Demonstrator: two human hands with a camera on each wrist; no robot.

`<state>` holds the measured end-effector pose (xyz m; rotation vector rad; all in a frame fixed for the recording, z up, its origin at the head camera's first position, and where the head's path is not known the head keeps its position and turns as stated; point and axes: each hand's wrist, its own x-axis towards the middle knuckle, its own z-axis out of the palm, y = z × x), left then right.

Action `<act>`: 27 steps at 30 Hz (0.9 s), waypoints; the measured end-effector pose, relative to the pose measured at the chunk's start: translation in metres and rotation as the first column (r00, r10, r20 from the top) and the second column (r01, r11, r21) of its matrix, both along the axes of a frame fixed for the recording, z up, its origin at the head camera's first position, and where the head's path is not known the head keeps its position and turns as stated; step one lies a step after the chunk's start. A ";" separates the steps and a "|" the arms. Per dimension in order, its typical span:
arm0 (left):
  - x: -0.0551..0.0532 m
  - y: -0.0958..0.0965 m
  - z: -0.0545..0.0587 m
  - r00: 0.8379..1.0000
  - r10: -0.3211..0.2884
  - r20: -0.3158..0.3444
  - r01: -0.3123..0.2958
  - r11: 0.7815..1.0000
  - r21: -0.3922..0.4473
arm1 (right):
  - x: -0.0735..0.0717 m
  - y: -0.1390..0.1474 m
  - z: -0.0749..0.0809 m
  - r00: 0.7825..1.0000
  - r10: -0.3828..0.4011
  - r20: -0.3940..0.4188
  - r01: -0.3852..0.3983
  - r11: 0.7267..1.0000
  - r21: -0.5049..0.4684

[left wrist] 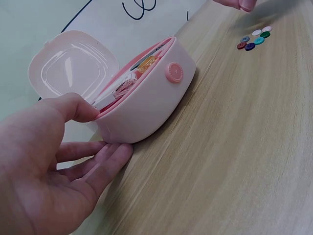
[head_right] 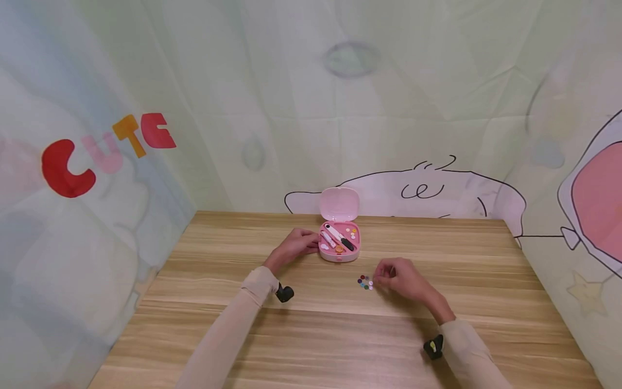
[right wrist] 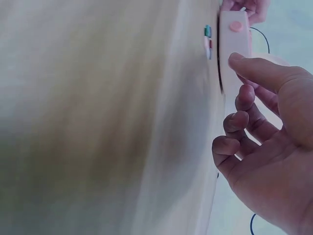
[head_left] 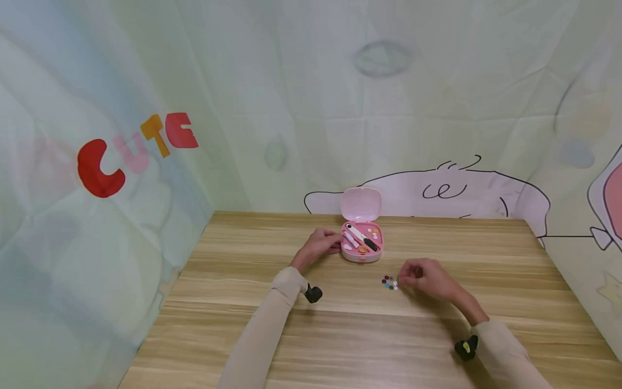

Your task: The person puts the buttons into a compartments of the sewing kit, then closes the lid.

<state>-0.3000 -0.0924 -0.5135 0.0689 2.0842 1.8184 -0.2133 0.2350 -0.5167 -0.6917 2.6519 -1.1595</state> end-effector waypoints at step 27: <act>0.001 -0.001 0.001 1.000 -0.005 -0.008 0.005 1.000 -0.010 | -0.050 -0.039 0.028 0.951 -0.229 0.208 0.268 0.946 -0.185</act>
